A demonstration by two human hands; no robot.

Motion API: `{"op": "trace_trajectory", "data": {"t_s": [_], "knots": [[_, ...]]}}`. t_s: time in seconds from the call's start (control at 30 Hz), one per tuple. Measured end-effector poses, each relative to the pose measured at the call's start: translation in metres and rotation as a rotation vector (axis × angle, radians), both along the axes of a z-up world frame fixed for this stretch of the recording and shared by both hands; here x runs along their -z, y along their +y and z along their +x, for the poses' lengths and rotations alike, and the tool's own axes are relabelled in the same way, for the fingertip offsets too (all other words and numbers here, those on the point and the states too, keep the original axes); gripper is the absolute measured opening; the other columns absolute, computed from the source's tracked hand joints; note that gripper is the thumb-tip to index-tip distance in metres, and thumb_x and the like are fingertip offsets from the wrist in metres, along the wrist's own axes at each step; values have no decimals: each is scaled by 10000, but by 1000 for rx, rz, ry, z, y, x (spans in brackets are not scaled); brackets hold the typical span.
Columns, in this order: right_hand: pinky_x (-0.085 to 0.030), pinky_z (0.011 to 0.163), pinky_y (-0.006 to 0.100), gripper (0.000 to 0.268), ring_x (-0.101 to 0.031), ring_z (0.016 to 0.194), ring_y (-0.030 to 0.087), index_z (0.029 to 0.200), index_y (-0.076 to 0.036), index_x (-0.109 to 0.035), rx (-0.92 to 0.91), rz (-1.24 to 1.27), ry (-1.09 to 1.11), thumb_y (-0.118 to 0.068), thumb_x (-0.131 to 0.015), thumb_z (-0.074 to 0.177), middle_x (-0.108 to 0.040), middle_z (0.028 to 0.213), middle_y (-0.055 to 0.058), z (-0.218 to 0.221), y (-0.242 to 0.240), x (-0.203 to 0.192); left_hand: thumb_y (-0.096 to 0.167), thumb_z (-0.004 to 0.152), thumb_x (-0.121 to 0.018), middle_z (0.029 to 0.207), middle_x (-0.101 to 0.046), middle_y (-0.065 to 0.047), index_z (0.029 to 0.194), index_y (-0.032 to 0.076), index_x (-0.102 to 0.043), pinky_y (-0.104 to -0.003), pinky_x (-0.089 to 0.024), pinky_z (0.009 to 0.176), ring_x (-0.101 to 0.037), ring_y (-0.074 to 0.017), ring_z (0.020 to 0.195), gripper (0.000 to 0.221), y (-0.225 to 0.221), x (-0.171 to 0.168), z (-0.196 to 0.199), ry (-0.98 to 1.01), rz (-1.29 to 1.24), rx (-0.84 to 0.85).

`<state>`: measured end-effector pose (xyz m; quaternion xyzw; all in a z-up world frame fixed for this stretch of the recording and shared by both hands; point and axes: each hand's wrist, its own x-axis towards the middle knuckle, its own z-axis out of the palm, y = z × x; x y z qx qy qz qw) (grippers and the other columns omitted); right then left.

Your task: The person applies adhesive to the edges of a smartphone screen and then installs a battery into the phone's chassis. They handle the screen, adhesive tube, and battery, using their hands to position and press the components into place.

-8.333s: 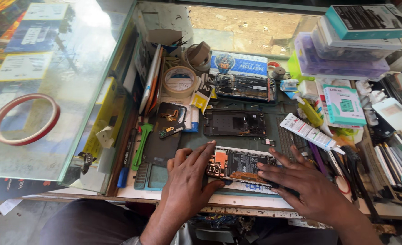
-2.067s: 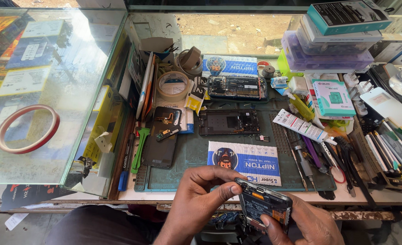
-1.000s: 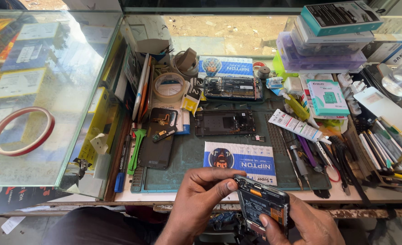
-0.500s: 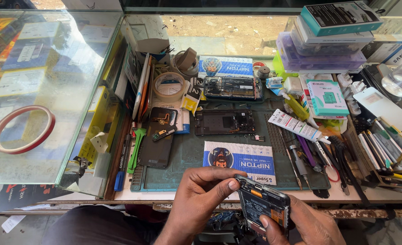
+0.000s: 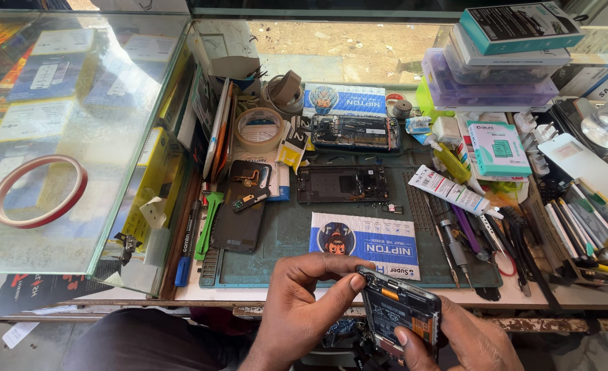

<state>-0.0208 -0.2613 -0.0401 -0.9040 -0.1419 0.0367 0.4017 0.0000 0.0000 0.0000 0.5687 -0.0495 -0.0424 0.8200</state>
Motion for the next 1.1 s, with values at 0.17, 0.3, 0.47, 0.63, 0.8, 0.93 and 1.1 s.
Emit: {"op": "trace_trajectory", "data": {"t_s": [0.17,0.3,0.47,0.63,0.8,0.93,1.1], "knots": [[-628,840,375,483,-796,970,200,1313,-57,-695,2,9,5,-259,-794,886,-784,1048,115,-3,2,-2,80,917,-754,834,-773,-64,1033,-37,-796,-242,-551,689,-668,-74,770,170,-1,2,-1,0,28,-8],[-661,862,384,509,-789,983,207,1320,-64,-696,10,-25,9,-291,-802,877,-785,1067,114,-2,2,-3,82,913,-752,858,-766,-46,1038,-29,-789,-238,-571,741,-675,-69,812,171,-4,3,-1,-30,50,-27],[-659,881,403,520,-787,1004,226,1337,-55,-692,18,17,29,-296,-795,887,-781,1081,123,-5,3,0,55,923,-738,890,-740,-55,1052,-42,-773,-246,-560,779,-649,-78,846,165,-9,10,0,-43,-34,-31],[-614,884,404,540,-795,1001,212,1351,-67,-681,45,-2,92,-313,-800,885,-785,1081,110,-4,-2,7,43,931,-731,913,-738,-57,1046,-48,-762,-251,-561,811,-649,-83,874,150,-16,18,1,-74,-72,-55],[-626,943,396,549,-783,1031,212,1366,-74,-686,56,3,140,-282,-812,874,-787,1099,110,-2,-4,3,51,937,-742,901,-763,-84,1046,-66,-764,-265,-565,775,-667,-98,849,161,-18,25,6,8,-134,-15],[-589,980,396,540,-776,1059,222,1370,-48,-691,64,96,191,-227,-814,876,-788,1119,132,3,-4,-5,62,955,-734,996,-790,-104,1129,-72,-761,-269,-570,845,-688,-104,924,221,-17,27,10,0,-153,37],[-560,972,372,489,-786,1076,218,1344,8,-664,85,370,219,-130,-746,882,-782,1145,179,13,-2,-12,128,972,-685,1045,-783,-101,1341,-6,-679,-296,-596,896,-699,-119,956,393,-18,20,14,88,-216,71]]}}
